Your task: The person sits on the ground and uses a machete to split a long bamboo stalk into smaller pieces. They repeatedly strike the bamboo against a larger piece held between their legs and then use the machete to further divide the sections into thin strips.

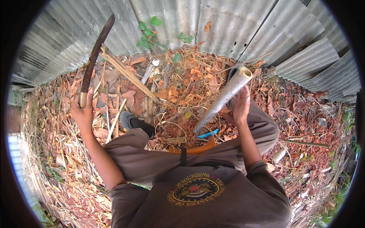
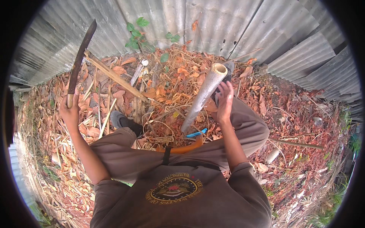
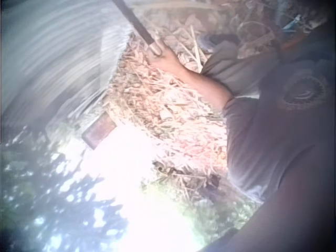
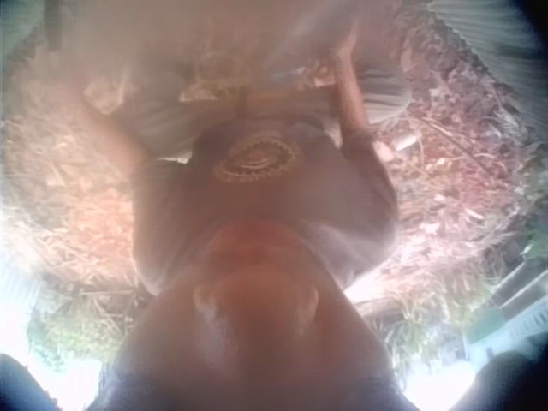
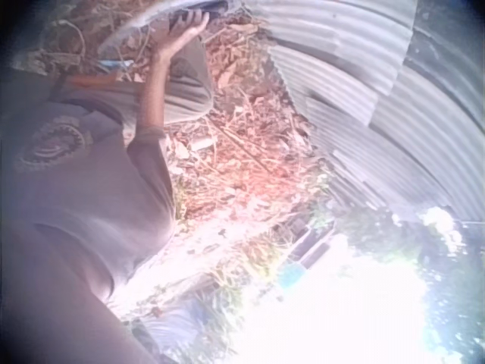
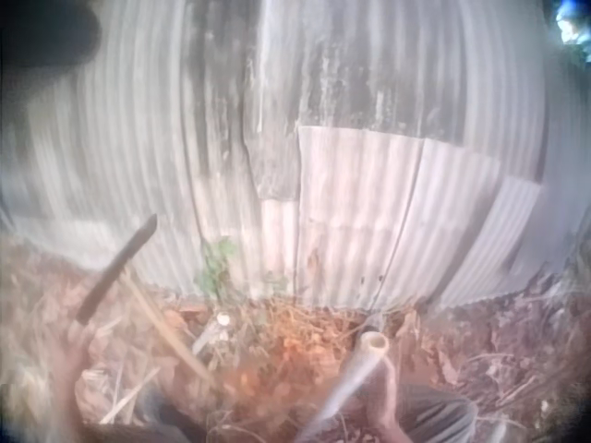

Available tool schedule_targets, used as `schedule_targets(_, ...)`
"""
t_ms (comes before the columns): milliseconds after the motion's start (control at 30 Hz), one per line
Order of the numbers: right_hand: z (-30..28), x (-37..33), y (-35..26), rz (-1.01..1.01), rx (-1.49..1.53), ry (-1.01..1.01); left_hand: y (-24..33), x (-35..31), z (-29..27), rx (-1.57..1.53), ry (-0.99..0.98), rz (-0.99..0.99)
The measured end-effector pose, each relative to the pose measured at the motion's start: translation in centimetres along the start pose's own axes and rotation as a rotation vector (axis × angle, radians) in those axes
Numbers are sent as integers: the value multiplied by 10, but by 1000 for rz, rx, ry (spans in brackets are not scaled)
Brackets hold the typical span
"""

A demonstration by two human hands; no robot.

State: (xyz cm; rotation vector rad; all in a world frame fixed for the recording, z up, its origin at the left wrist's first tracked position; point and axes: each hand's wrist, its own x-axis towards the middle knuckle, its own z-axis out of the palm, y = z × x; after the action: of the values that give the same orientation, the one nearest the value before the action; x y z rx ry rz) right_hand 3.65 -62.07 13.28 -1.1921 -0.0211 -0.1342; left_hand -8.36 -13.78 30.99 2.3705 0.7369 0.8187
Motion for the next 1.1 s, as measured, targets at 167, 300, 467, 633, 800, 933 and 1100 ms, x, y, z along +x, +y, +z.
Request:
schedule_targets(167,27,-66,110,254,-439,-341,-7,-2,-10,-6,-10,51)
schedule_targets(300,19,-42,170,189,-399,-298,13,-1,0,-37,16,40)
schedule_targets(467,83,-18,86,80,-293,-249,21,-3,-3,-44,57,77)
schedule_targets(633,103,-58,12,254,-385,-416,16,-8,-18,-3,58,64)
schedule_targets(800,67,-77,38,156,-758,-404,22,-10,-14,-59,19,35)
schedule_targets(933,132,-32,-57,-64,-663,-458,16,-10,-13,-34,3,14)
schedule_targets(1100,224,-19,-220,-502,-309,-470,12,-10,-24,24,-8,6)
